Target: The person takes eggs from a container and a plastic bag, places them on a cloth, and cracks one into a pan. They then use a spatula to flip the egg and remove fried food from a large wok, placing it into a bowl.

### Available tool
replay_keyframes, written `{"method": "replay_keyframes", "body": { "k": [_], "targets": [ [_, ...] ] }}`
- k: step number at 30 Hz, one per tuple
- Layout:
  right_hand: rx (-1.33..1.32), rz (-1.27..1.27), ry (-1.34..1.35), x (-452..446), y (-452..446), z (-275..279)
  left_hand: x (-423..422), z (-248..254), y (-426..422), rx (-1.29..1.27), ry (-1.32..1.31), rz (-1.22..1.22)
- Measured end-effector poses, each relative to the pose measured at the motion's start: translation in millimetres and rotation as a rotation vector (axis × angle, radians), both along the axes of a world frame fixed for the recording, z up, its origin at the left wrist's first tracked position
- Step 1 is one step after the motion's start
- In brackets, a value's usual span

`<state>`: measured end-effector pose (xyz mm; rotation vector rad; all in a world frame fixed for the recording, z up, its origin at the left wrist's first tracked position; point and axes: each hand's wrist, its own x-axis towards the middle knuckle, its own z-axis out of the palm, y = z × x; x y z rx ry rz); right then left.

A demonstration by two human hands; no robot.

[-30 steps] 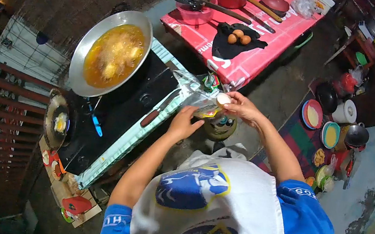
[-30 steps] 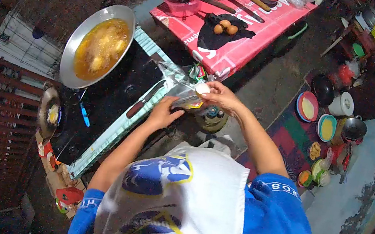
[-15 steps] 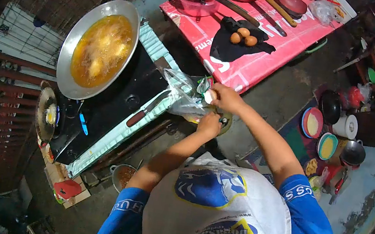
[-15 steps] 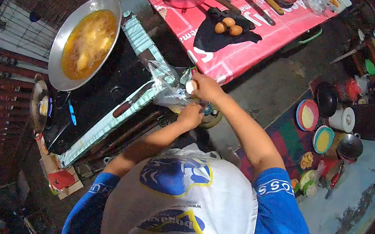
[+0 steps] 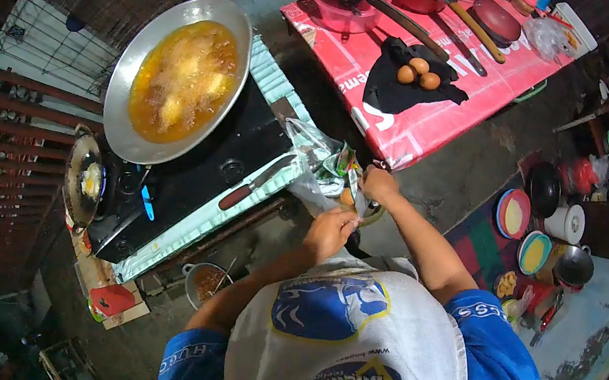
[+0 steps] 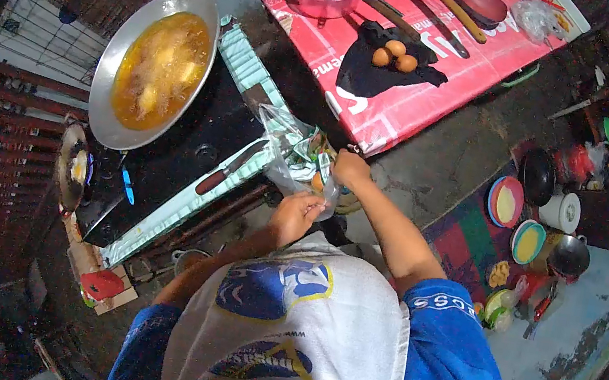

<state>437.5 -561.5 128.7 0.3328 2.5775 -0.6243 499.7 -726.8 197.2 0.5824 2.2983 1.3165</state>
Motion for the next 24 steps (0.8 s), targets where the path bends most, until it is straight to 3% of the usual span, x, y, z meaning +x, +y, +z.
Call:
{"method": "replay_keyframes", "body": {
  "k": [4,9,11,12,15,18,22,24],
  "targets": [
    [0.016,0.012,0.086,-1,11,2,-5,17,5,0.109,0.025,0.024],
    [0.147,0.062,0.211,-7,23,93,-19,42,12,0.192,0.063,0.070],
    [0.138,0.119,0.314,-5,30,103,-17,41,10,0.224,0.078,0.079],
    [0.129,0.174,0.422,-5,33,106,-15,39,8,0.149,0.024,0.064],
    [0.180,0.222,0.413,-1,31,67,-6,7,0,0.016,-0.038,0.072],
    [0.195,0.244,0.357,3,28,51,-6,-15,-8,-0.341,0.247,-0.027],
    [0.195,0.283,0.428,0,39,63,-17,4,-1,-0.317,0.553,-0.012],
    [0.185,0.326,0.471,1,48,64,-14,4,3,-0.347,0.515,0.012]
  ]
}}
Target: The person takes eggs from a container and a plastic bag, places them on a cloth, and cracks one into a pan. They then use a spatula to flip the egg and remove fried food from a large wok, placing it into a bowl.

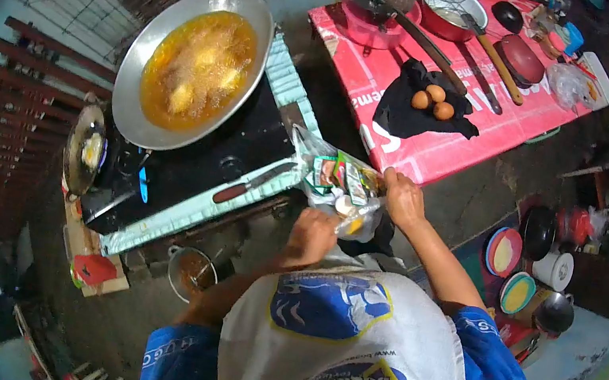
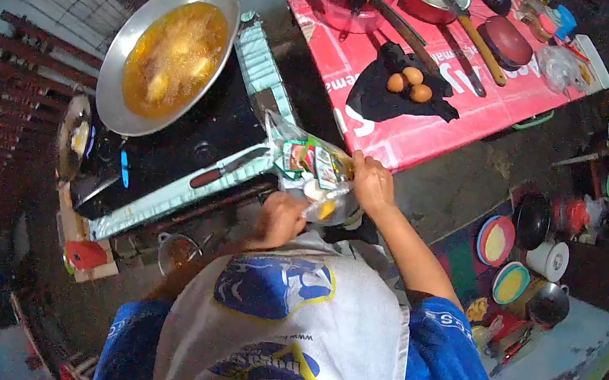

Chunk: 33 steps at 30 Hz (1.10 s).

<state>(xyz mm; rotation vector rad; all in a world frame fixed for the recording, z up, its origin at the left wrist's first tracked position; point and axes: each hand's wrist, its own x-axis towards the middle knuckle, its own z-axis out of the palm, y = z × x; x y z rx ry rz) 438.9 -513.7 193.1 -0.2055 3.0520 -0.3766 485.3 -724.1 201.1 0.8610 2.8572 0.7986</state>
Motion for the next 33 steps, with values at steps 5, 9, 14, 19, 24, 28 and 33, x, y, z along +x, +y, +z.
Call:
{"method": "replay_keyframes", "body": {
  "k": [5,9,14,19,24,28,33],
  "targets": [
    [-0.032,0.254,-0.037,-9,16,-22,-5,-15,7,-0.467,-0.188,0.043],
    [-0.054,0.429,-0.099,-31,19,-21,3,-31,10,-0.505,-0.189,-0.012],
    [-0.325,0.769,0.082,-41,-6,-63,22,-39,12,-0.362,-0.113,0.079],
    [-0.151,0.969,-0.359,-14,-47,-81,16,2,18,-0.425,-0.422,0.212],
    [-0.035,1.047,-0.611,-18,-78,-115,33,-45,-5,-0.176,-0.655,0.301],
    [0.082,0.901,-0.793,-29,-86,-55,33,-30,-17,-0.073,-0.150,0.103],
    [-0.178,0.898,-0.501,-34,-60,-3,37,-20,-21,0.180,-0.127,0.187]
  ]
}}
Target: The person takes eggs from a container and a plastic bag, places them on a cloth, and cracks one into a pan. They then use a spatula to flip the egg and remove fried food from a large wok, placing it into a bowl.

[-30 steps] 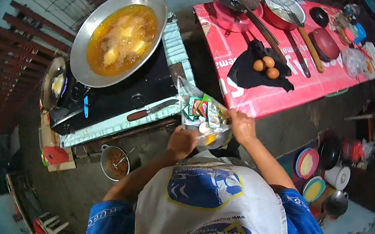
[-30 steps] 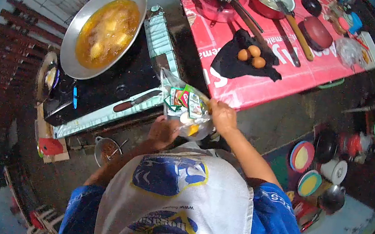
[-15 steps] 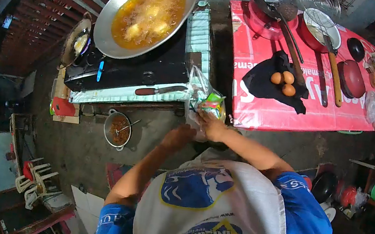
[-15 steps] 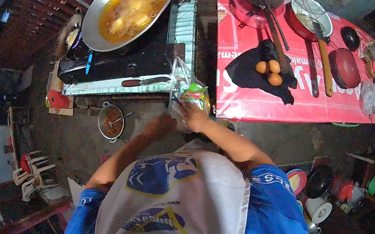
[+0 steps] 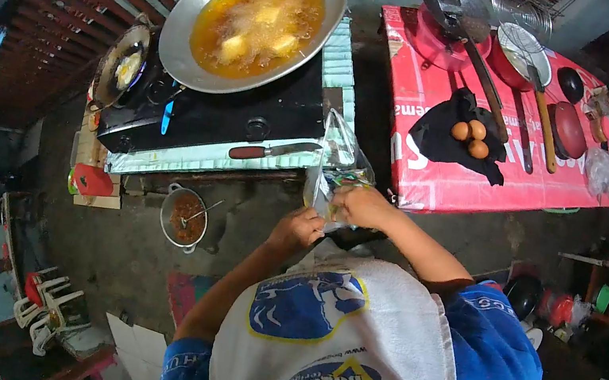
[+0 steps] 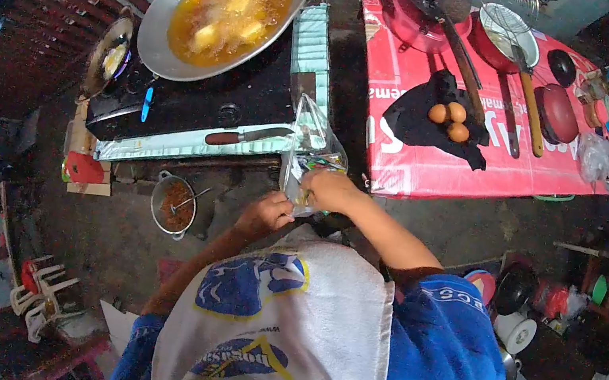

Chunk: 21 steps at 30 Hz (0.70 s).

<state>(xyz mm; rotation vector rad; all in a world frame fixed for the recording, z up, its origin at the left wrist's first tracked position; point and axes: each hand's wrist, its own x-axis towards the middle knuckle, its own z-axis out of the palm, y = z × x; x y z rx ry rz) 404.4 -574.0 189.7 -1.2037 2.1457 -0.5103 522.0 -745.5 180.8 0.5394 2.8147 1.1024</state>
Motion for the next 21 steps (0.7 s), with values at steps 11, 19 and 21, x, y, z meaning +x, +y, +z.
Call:
{"method": "replay_keyframes", "body": {
  "k": [11,19,21],
  "targets": [
    [0.025,-0.360,-0.085,-7,-23,-77,-10,9,19,-0.343,0.050,-0.032],
    [-0.501,-0.521,0.612,-111,68,76,-47,38,31,-0.377,0.022,0.037],
    [-0.469,-0.787,0.896,-152,113,108,-61,45,43,-0.177,-0.036,0.196]
  ]
}}
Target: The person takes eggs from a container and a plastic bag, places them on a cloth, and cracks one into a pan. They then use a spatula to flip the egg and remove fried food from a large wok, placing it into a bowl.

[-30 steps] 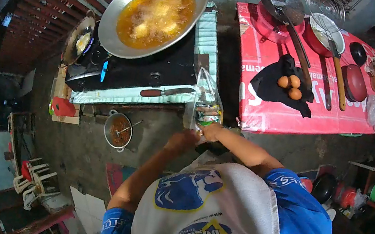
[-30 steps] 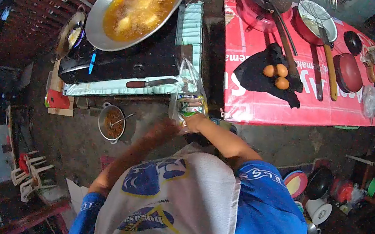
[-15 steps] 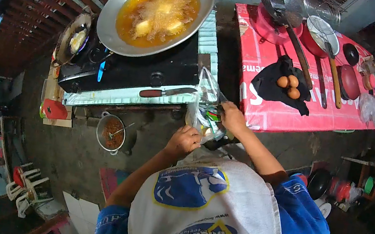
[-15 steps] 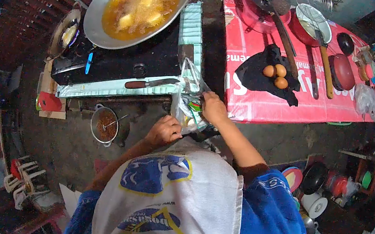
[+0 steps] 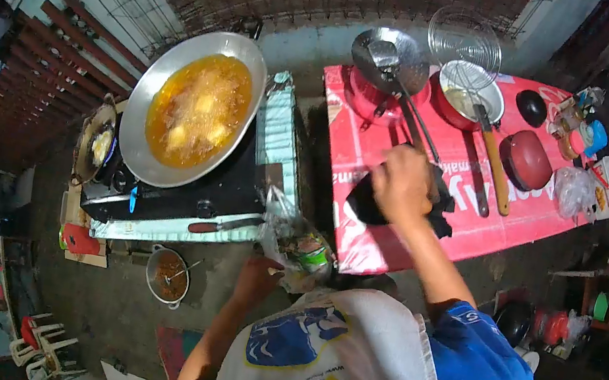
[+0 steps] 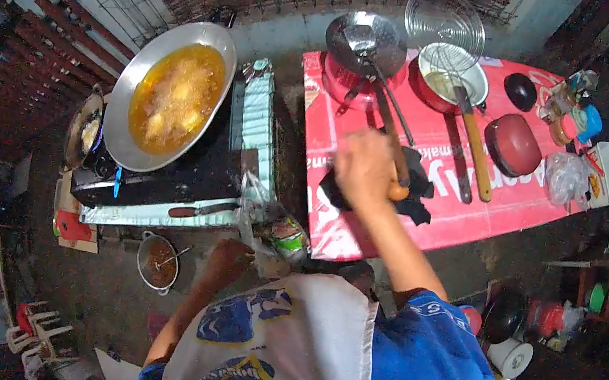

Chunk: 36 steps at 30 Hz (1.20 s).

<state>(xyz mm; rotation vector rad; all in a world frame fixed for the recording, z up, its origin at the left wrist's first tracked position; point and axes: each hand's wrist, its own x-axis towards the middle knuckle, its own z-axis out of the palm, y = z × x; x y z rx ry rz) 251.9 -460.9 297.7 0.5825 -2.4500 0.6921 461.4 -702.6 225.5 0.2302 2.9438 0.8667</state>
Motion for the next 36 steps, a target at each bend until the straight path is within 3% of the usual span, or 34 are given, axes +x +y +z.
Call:
{"method": "replay_keyframes", "body": {
  "k": [1,2,4,5,6,8,9,10,11,13,15,17,19,21,25,27,29,32,35,36],
  "targets": [
    [0.000,-0.057,0.016,-23,25,-2,-6,1,7,0.209,-0.039,0.162],
    [-0.007,-0.175,-0.038,-39,47,-11,-13,-1,15,0.208,-0.031,0.164],
    [-0.029,-0.290,-0.209,-77,84,-49,-32,-15,35,0.819,-0.079,0.355],
    [-0.025,-0.290,-0.219,-83,91,-71,-38,-33,43,1.006,-0.264,0.404],
    [-0.201,-0.269,-0.487,-97,96,-87,-58,-47,52,1.190,-0.437,0.442],
    [-0.463,-0.186,-0.910,-114,98,-87,-120,-15,111,0.954,-0.364,0.082],
    [-0.542,-0.130,-1.076,-113,92,-84,-139,1,127,1.196,-0.579,-0.009],
    [-0.529,-0.123,-1.092,-118,92,-93,-161,-22,150,1.314,-0.750,0.113],
    [-0.507,-0.092,-1.101,-124,93,-110,-179,4,172,1.350,-0.887,0.203],
    [-0.312,-0.051,-0.649,-137,103,-146,-206,3,204,1.461,-0.891,0.151],
    [-0.303,-0.019,-0.671,-149,106,-149,-238,0,224,1.621,-0.863,0.225],
    [-0.219,-0.059,-0.680,-132,108,-109,-254,7,240,1.669,-0.776,0.420],
    [-0.355,-0.082,-0.712,-119,111,-85,-257,18,243,1.573,-0.731,0.582],
    [-0.386,-0.045,-0.577,-116,123,-76,-248,22,237,1.542,-0.653,0.570],
    [-0.718,0.032,-0.616,-108,145,-45,-219,40,216,1.395,-0.517,0.541],
    [-0.964,0.091,-0.603,-94,140,-13,-195,60,193,1.387,-0.437,0.482],
    [-1.049,0.155,-0.571,-89,140,6,-170,79,165,1.431,-0.376,0.473],
    [-1.043,0.210,-0.574,-73,130,34,-131,87,109,1.290,-0.240,0.509],
    [-1.015,0.253,-0.649,-57,101,55,-88,138,51,1.059,-0.111,0.728],
    [-0.967,0.250,-0.679,-54,91,56,-72,146,26,1.065,-0.007,0.675]
  ]
}}
